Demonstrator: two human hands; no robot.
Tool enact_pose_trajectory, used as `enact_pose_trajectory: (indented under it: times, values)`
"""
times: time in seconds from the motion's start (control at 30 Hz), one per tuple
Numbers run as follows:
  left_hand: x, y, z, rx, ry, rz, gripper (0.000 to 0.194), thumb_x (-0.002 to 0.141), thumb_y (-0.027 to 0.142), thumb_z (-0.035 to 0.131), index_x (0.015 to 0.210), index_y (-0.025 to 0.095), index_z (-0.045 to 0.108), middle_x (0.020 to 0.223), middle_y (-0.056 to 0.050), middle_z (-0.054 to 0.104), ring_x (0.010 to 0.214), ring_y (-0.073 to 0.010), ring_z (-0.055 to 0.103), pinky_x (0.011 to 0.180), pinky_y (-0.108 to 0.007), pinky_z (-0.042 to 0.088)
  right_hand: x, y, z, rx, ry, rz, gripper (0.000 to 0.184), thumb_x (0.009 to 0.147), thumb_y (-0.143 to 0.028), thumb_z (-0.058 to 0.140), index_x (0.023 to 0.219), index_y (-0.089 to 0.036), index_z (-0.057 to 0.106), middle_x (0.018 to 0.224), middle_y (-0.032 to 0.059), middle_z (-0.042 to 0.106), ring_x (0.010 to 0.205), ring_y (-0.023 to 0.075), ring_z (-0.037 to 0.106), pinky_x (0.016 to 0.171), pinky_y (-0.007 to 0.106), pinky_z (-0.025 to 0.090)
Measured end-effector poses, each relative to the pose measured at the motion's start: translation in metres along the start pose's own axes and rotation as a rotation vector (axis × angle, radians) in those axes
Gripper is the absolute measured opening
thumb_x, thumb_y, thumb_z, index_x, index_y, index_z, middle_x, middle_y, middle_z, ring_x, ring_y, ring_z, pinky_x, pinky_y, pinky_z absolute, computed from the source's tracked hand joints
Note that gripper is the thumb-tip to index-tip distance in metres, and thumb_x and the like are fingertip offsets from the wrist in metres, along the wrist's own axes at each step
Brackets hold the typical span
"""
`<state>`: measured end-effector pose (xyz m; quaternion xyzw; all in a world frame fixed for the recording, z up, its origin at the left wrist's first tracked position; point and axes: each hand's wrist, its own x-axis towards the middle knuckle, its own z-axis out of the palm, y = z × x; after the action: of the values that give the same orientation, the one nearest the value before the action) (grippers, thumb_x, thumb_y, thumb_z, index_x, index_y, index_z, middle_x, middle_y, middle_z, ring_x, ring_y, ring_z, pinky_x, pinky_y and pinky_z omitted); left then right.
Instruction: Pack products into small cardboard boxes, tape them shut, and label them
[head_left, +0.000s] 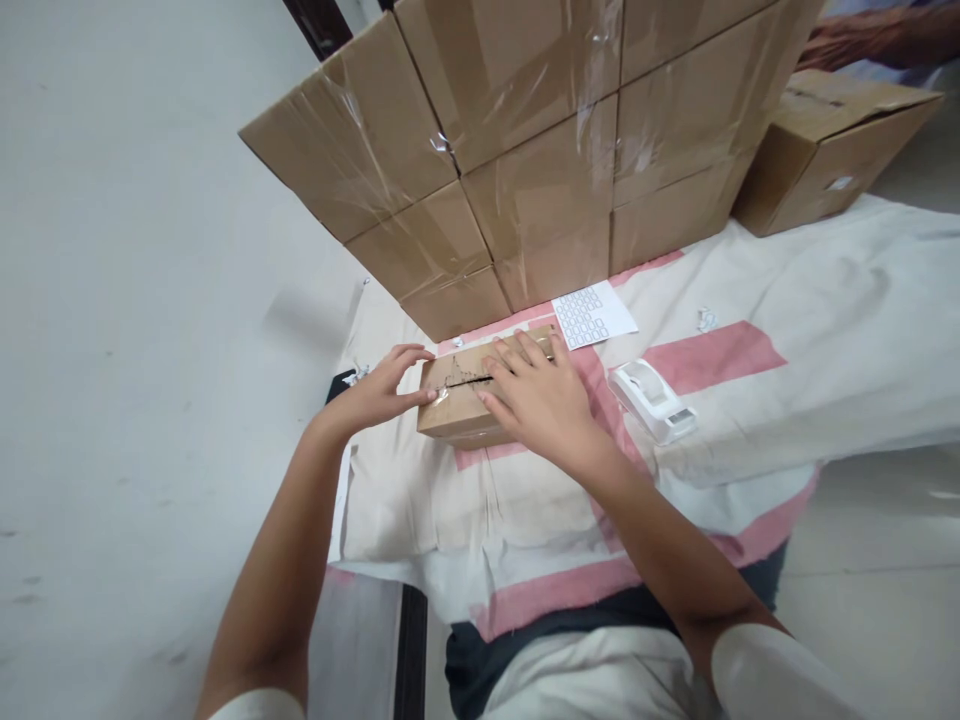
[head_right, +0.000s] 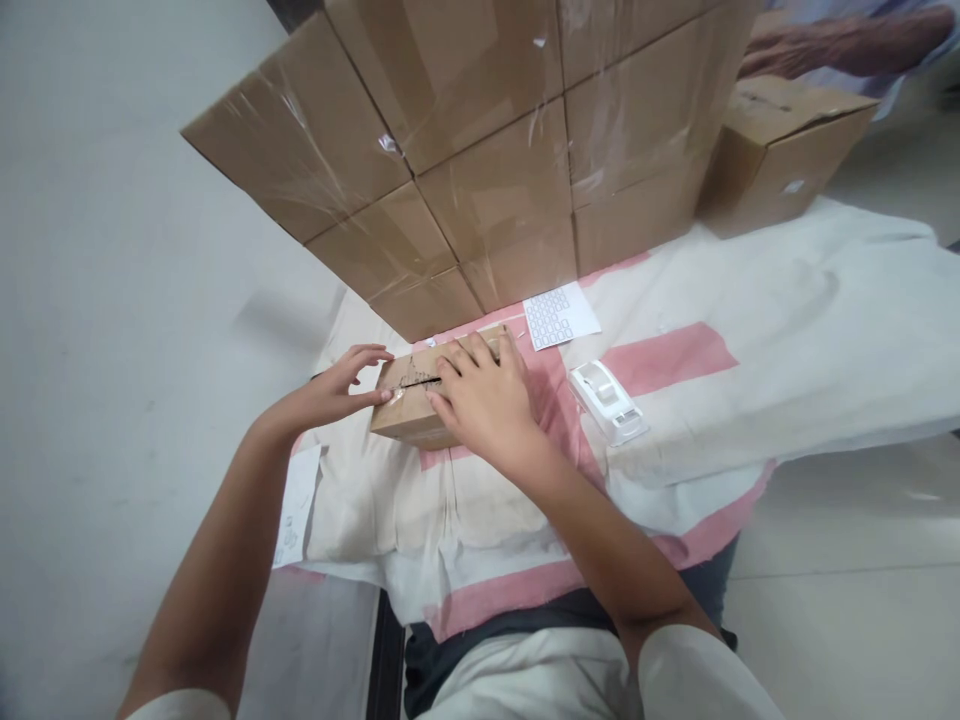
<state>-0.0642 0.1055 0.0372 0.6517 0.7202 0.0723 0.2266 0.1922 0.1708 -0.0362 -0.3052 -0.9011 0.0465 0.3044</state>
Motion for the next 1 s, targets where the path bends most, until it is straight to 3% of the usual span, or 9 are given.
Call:
enact_pose_trajectory:
  times: [0.17, 0.37, 0.5, 0.6, 0.67, 0.77, 0.87, 0.93, 1.0]
  values:
    - [0.005, -0.007, 0.012, -0.249, -0.079, -0.002, 0.055, 0.093, 0.058, 0.056, 0.140, 0.030, 0.043, 0.148, -0.009, 0.050, 0.127, -0.0269, 0.056, 0.097, -0.038, 0.053, 0.000, 0.000, 0.000, -0.009, -0.001, -0.001, 0.040, 0.104, -0.041, 0.049, 0.129, -0.017, 0.067, 0.143, 0.0154, 0.064, 0.138, 0.0399, 0.051, 0.119, 0.068, 0.028]
    - [0.011, -0.013, 0.028, -0.384, 0.011, -0.043, 0.049, 0.092, 0.054, 0.056, 0.133, 0.030, 0.044, 0.144, -0.006, 0.050, 0.126, -0.0264, 0.054, 0.109, -0.043, 0.045, 0.001, 0.000, 0.001, -0.001, -0.014, 0.001, 0.040, 0.104, -0.040, 0.048, 0.130, -0.016, 0.067, 0.147, 0.0160, 0.062, 0.138, 0.0398, 0.051, 0.119, 0.067, 0.029]
    - [0.016, -0.023, 0.040, -0.460, 0.079, -0.010, 0.049, 0.091, 0.055, 0.057, 0.130, 0.029, 0.045, 0.141, -0.005, 0.050, 0.126, -0.0260, 0.053, 0.109, -0.040, 0.045, 0.003, -0.003, 0.001, 0.001, -0.042, 0.024, 0.040, 0.104, -0.040, 0.048, 0.130, -0.016, 0.068, 0.147, 0.0161, 0.061, 0.141, 0.0395, 0.049, 0.120, 0.067, 0.027]
    - [0.017, -0.033, 0.052, -0.490, 0.130, -0.013, 0.052, 0.092, 0.058, 0.056, 0.134, 0.030, 0.045, 0.142, -0.005, 0.050, 0.123, -0.0249, 0.054, 0.106, -0.038, 0.046, 0.000, -0.003, -0.010, 0.079, -0.083, 0.001, 0.040, 0.103, -0.041, 0.051, 0.130, -0.018, 0.068, 0.148, 0.0138, 0.062, 0.144, 0.0387, 0.047, 0.123, 0.068, 0.023]
    - [0.017, -0.036, 0.061, -0.505, 0.199, -0.020, 0.053, 0.093, 0.059, 0.054, 0.137, 0.030, 0.045, 0.144, -0.005, 0.051, 0.123, -0.0249, 0.054, 0.105, -0.037, 0.047, -0.005, 0.005, -0.024, 0.234, -0.095, -0.035, 0.037, 0.103, -0.042, 0.053, 0.130, -0.022, 0.068, 0.148, 0.0090, 0.062, 0.143, 0.0342, 0.049, 0.125, 0.064, 0.026]
    - [0.018, -0.035, 0.072, -0.523, 0.318, -0.030, 0.054, 0.093, 0.061, 0.052, 0.137, 0.029, 0.049, 0.145, -0.006, 0.054, 0.119, -0.0264, 0.056, 0.102, -0.039, 0.048, -0.013, 0.042, -0.043, 0.471, 0.006, 0.077, 0.033, 0.102, -0.039, 0.053, 0.126, -0.025, 0.069, 0.140, 0.0062, 0.067, 0.134, 0.0270, 0.059, 0.118, 0.051, 0.042]
    - [0.022, -0.031, 0.077, -0.539, 0.428, -0.028, 0.052, 0.090, 0.060, 0.056, 0.130, 0.027, 0.057, 0.137, -0.007, 0.061, 0.116, -0.0285, 0.058, 0.101, -0.042, 0.049, -0.015, 0.112, -0.045, 0.515, 0.119, 0.363, 0.030, 0.097, -0.038, 0.056, 0.118, -0.022, 0.070, 0.126, 0.0088, 0.073, 0.122, 0.0273, 0.067, 0.108, 0.048, 0.051]
    - [0.028, -0.031, 0.077, -0.549, 0.517, 0.008, 0.049, 0.087, 0.060, 0.061, 0.123, 0.026, 0.062, 0.130, -0.006, 0.065, 0.115, -0.0294, 0.058, 0.100, -0.043, 0.050, -0.011, 0.165, -0.037, 0.484, 0.090, 0.508, 0.032, 0.094, -0.038, 0.057, 0.115, -0.017, 0.070, 0.124, 0.0129, 0.073, 0.116, 0.0284, 0.069, 0.102, 0.047, 0.054]
    - [0.035, -0.034, 0.074, -0.551, 0.579, 0.042, 0.050, 0.084, 0.061, 0.064, 0.118, 0.025, 0.065, 0.124, -0.005, 0.067, 0.112, -0.0292, 0.059, 0.095, -0.043, 0.052, -0.004, 0.209, -0.022, 0.360, -0.014, 0.561, 0.038, 0.094, -0.036, 0.056, 0.122, -0.013, 0.067, 0.126, 0.0163, 0.072, 0.115, 0.0277, 0.068, 0.101, 0.045, 0.053]
